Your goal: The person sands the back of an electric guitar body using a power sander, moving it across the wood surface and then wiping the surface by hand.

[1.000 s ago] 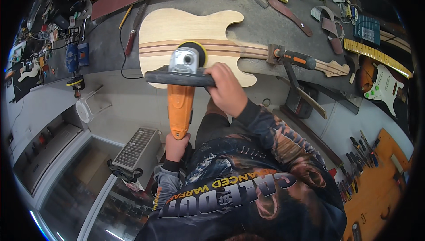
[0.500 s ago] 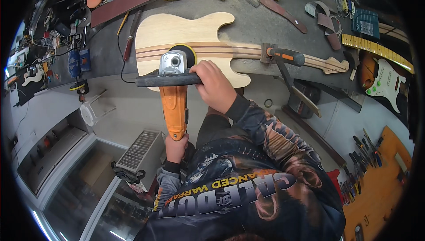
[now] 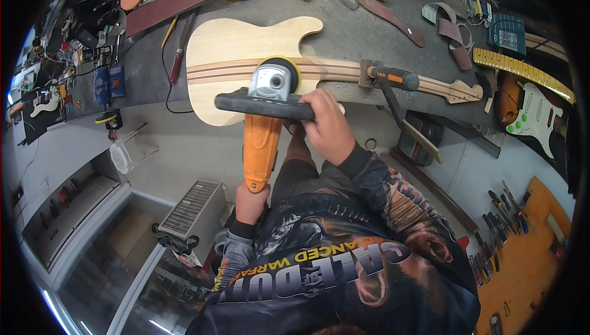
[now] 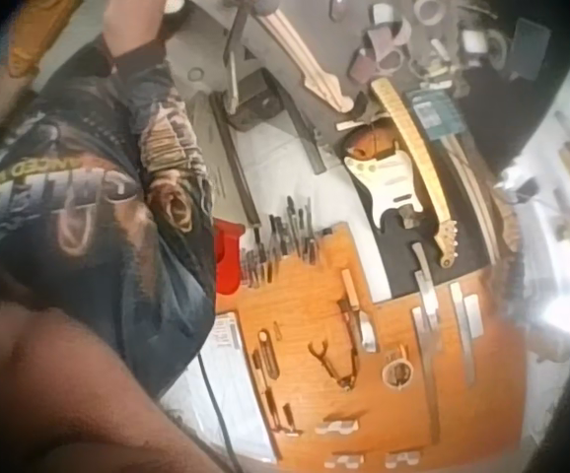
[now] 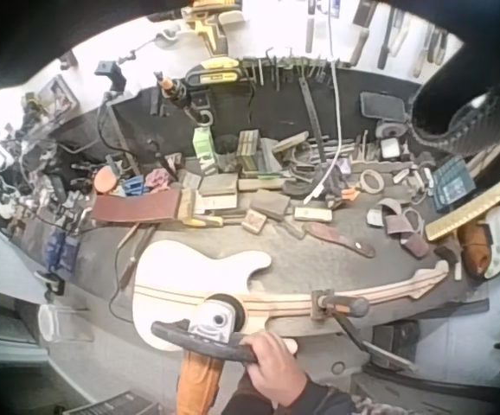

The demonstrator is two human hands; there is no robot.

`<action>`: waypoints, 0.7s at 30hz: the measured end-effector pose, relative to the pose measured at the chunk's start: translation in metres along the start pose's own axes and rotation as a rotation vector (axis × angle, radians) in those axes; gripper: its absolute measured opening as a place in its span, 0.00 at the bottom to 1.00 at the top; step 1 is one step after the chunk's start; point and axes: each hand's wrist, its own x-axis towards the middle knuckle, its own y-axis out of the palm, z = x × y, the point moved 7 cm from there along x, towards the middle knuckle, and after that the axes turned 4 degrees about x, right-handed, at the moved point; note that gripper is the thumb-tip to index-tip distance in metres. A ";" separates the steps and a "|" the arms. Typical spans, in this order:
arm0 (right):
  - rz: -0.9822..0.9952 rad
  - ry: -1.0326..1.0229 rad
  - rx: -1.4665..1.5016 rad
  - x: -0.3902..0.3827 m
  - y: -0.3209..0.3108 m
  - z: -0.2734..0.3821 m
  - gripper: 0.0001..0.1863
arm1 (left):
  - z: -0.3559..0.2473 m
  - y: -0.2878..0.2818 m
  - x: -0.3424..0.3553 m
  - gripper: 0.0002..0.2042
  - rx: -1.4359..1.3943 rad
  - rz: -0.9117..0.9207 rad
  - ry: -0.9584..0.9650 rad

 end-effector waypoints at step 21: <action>0.030 -0.017 0.050 0.000 0.001 0.001 0.22 | 0.020 0.008 0.002 0.14 -0.013 -0.011 -0.067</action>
